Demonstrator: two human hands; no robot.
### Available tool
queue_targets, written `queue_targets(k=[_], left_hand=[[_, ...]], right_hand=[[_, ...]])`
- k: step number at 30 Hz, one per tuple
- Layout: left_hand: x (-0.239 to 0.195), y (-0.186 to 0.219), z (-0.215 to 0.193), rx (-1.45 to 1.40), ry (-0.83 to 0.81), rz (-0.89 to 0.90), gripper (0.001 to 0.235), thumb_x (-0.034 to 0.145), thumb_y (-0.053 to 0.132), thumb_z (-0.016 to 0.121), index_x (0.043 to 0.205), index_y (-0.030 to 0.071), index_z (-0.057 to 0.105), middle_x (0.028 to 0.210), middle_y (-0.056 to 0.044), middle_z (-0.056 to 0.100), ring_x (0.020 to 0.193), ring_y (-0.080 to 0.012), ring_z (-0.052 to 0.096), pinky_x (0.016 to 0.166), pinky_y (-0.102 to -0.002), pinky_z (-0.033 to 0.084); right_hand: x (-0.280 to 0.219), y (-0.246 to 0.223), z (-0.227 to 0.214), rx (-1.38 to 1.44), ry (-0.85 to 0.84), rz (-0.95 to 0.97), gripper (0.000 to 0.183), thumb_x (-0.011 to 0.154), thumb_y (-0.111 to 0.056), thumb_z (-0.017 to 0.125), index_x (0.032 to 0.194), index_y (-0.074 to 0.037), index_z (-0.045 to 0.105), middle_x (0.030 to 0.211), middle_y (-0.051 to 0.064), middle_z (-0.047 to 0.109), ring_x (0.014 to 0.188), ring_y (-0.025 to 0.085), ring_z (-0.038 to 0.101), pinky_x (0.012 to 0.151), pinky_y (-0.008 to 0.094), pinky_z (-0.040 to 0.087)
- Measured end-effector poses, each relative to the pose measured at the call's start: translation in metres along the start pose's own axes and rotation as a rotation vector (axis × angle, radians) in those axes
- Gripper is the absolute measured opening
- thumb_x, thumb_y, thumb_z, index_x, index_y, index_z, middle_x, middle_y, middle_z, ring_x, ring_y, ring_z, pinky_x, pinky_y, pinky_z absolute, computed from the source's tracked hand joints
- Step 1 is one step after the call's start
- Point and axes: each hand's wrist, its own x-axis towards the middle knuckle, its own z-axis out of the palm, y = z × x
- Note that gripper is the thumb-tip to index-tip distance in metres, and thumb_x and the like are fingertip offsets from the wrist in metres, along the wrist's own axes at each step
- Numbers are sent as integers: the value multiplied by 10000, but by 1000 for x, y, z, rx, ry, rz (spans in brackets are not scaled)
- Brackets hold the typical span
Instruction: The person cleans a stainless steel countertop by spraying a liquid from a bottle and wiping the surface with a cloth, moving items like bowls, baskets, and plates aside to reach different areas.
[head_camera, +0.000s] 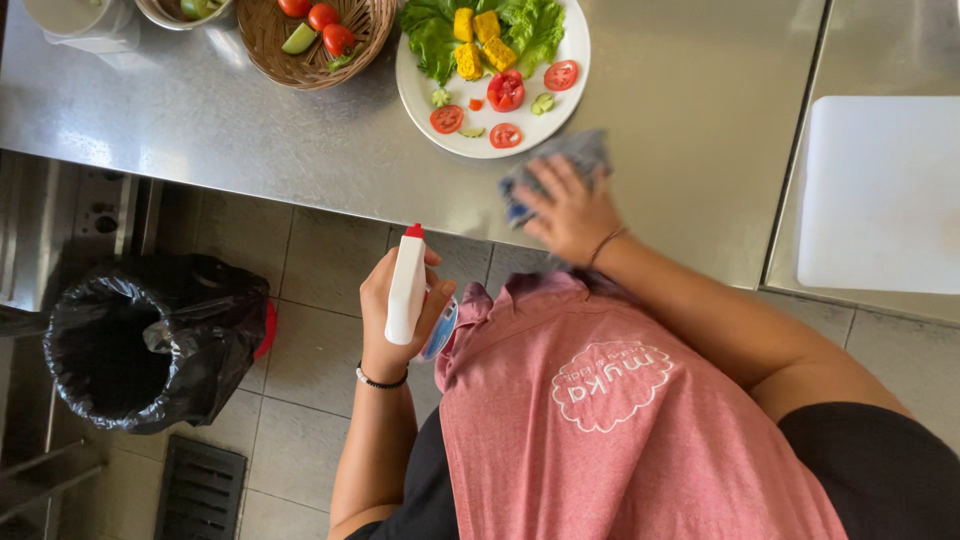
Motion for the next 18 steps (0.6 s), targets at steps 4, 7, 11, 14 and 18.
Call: queue_targets(k=[4,7,11,14,18], left_hand=[[8,13,11,-5,12,59,293,814,42,807,1056,6,646,803,-48,632,657,-125,609,618,-260,485],[9,22,24,-75,38,90,297,831,57,805,1073,8,641,844,-57,640,697,-141,626,645,-265,500],[17,28,45,-83,12,87,292,821,71,800,1059,11,641,884,-77,643,715,-160,652,641,-271,510],[23,34,64,-3,-16,50,314,779,94,824,1038,25,660,790,-54,639,666,-160,666,626,-282,512],[35,39,92,0,5,45,306,784,97,829,1035,32,666,802,-60,641,653,-174,657,618,-290,516]], right_hand=[[-1,-28,-3,151,-1,-313,557,943,-511,557,1473,-342,561,1630,61,405,1471,295,374,1076,732,323],[0,49,-10,66,7,-130,534,973,-529,566,1463,-316,564,1605,60,422,1461,310,376,1052,736,315],[-6,185,-42,-5,28,437,549,1016,-499,522,1528,-300,506,1664,74,316,1524,353,231,1091,777,226],[-1,201,-49,-32,-12,488,574,1032,-504,482,1555,-271,457,1666,107,242,1510,386,166,1063,797,180],[-16,117,-35,-62,-203,-130,612,958,-569,502,1518,-325,456,1644,65,289,1507,336,259,1041,783,262]])
